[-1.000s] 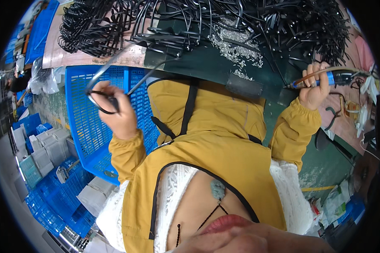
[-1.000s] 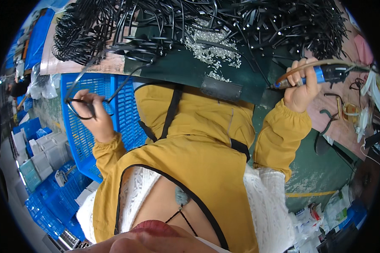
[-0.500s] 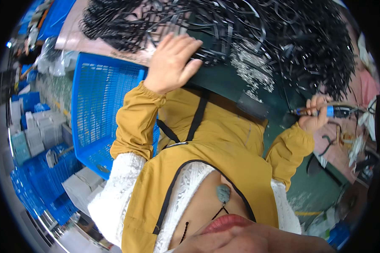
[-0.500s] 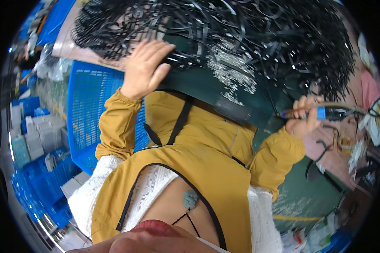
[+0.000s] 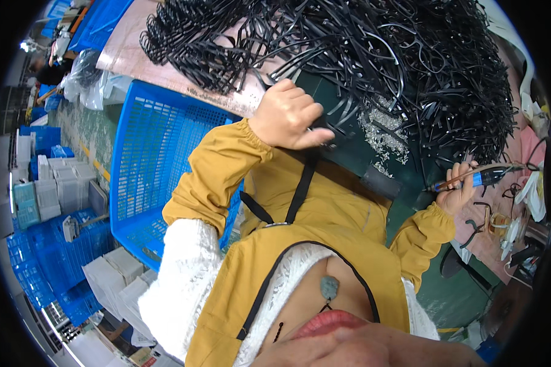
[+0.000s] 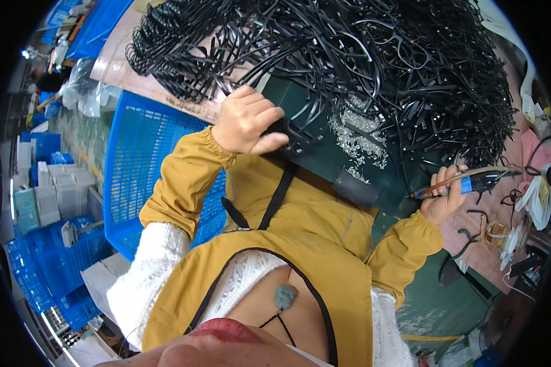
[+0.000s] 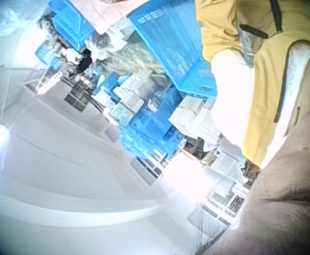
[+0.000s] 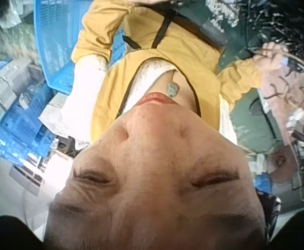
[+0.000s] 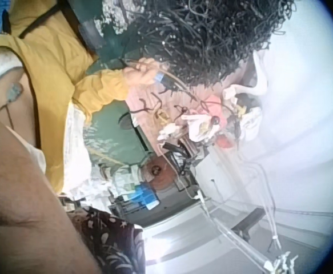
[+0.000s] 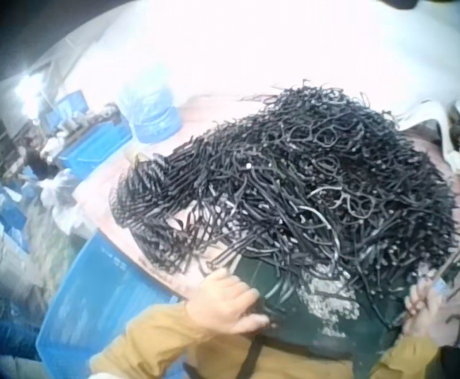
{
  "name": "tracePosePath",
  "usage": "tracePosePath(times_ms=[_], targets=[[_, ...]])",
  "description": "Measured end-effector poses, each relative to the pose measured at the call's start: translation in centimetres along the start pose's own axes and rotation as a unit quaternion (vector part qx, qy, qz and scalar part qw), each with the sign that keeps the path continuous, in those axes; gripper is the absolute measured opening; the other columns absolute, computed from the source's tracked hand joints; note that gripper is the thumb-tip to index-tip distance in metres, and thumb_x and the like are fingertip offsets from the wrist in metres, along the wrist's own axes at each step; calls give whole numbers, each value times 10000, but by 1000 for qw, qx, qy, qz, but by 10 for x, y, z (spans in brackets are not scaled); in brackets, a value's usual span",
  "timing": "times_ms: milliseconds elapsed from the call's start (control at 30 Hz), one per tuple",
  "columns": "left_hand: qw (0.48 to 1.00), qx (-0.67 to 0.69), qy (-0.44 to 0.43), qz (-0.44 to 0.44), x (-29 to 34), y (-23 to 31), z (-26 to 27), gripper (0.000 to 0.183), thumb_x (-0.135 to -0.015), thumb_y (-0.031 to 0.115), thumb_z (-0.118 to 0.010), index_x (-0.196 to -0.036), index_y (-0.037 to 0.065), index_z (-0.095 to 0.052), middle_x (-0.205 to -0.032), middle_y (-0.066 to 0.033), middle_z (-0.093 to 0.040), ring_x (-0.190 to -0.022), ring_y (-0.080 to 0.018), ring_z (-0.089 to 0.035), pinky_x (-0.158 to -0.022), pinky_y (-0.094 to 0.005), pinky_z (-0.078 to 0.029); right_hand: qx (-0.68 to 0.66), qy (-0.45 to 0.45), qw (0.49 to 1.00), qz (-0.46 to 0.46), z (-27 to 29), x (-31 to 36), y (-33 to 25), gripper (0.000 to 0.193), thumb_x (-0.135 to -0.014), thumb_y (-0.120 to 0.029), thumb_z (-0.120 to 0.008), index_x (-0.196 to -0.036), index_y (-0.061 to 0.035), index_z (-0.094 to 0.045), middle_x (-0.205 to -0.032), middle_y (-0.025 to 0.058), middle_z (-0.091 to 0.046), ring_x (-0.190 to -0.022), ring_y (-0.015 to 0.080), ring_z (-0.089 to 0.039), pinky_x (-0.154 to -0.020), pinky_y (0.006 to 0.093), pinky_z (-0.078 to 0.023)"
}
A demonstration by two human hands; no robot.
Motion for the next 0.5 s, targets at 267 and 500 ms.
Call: tracePosePath(times_ms=[267,500], targets=[[981,-134,-103,93,-44,-158,43,436,-1059,364,-484,-921,28,-726,-869,-162,-710,-830,-379,-660,-761,-465,-489,-12,-34,999,-8,-3,-3,2,271,-1021,-152,-616,-1238,-37,-503,-789,-7,-425,-621,68,-390,-505,197,-310],[921,2,-137,365,16,-209,16,776,-1021,649,-415,-830,-19,-762,-756,-275,-679,-806,-464,-666,-756,-501,-523,-10,-21,999,-23,-3,-4,6,294,-1017,-188,-633,-1239,-34,-518,-797,-5,-428,-626,71,-380,-514,206,-293]])
Point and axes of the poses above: each hand's wrist, its own x-axis away from the middle knuckle, its own z-axis out of the back of the hand, y = z × x, the point moved 6 cm from there along -x, towards the middle knuckle
